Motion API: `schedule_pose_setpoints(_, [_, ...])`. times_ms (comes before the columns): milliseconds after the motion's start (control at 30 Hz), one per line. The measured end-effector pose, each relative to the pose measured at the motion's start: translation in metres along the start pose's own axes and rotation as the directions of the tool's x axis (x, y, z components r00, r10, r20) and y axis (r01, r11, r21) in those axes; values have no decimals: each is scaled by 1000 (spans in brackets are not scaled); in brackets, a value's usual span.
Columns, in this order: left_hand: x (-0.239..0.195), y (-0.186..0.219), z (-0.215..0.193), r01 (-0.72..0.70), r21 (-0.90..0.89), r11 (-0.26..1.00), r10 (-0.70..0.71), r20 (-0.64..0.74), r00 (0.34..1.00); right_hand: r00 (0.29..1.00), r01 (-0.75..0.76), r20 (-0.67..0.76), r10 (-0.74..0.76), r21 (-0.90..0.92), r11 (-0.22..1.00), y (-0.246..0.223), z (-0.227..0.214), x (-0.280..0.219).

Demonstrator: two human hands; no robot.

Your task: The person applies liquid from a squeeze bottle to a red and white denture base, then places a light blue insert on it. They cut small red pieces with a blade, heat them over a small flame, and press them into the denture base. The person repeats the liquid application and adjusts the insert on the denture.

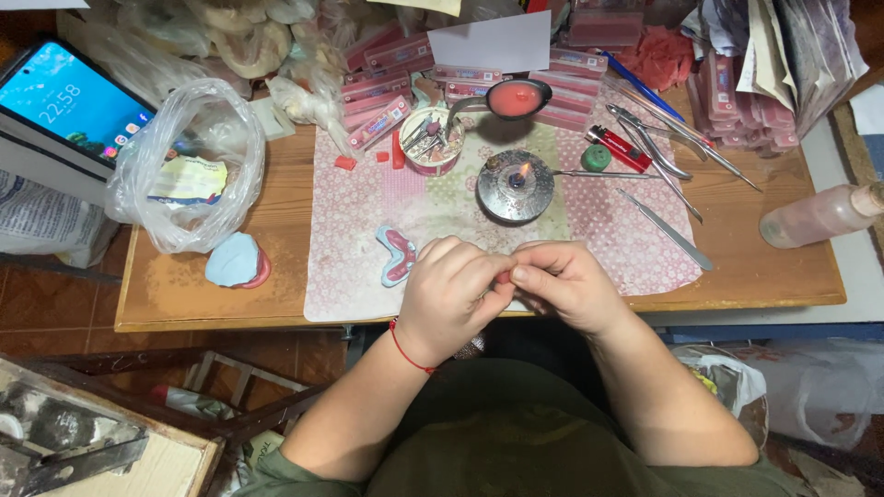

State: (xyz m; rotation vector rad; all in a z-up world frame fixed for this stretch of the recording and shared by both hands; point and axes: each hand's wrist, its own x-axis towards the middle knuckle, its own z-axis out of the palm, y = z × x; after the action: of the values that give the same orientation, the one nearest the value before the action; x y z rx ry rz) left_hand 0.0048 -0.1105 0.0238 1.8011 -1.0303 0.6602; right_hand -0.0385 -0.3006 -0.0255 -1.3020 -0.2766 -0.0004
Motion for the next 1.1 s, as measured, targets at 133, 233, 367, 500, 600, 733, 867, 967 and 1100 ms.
schedule_pose_setpoints(133, [0,0,3,-27,42,999,27,-3,1000,999,31,47,-27,-70,997,2,-4,1])
schedule_pose_setpoints(233, [0,0,4,-63,88,994,64,-11,998,999,18,47,-14,-92,996,4,-5,1])
schedule_pose_setpoints(367, [-1,0,-1,-55,74,996,54,12,998,1000,8,24,-6,-69,998,1,-2,-1])
schedule_pose_setpoints(500, [0,3,-11,47,-85,995,-44,40,998,1000,-5,-4,5,-55,999,3,-2,-3])
schedule_pose_setpoints(600, [-5,2,-14,95,-97,991,-91,50,995,1000,7,10,-6,-93,996,6,-1,-6])
schedule_pose_setpoints(733, [-4,3,-19,110,-97,989,-107,35,994,995,86,-41,-95,-173,981,-29,13,-3])
schedule_pose_setpoints(867, [-5,6,-18,139,-150,979,-131,60,990,930,323,86,-356,-651,687,-46,16,-4])
schedule_pose_setpoints(967, [1,9,-22,192,-173,966,-180,83,980,916,333,106,-387,-741,584,-55,18,1])
schedule_pose_setpoints(1100, [-5,2,-35,223,-81,971,-218,67,974,907,214,-14,-420,-845,490,-67,11,22])
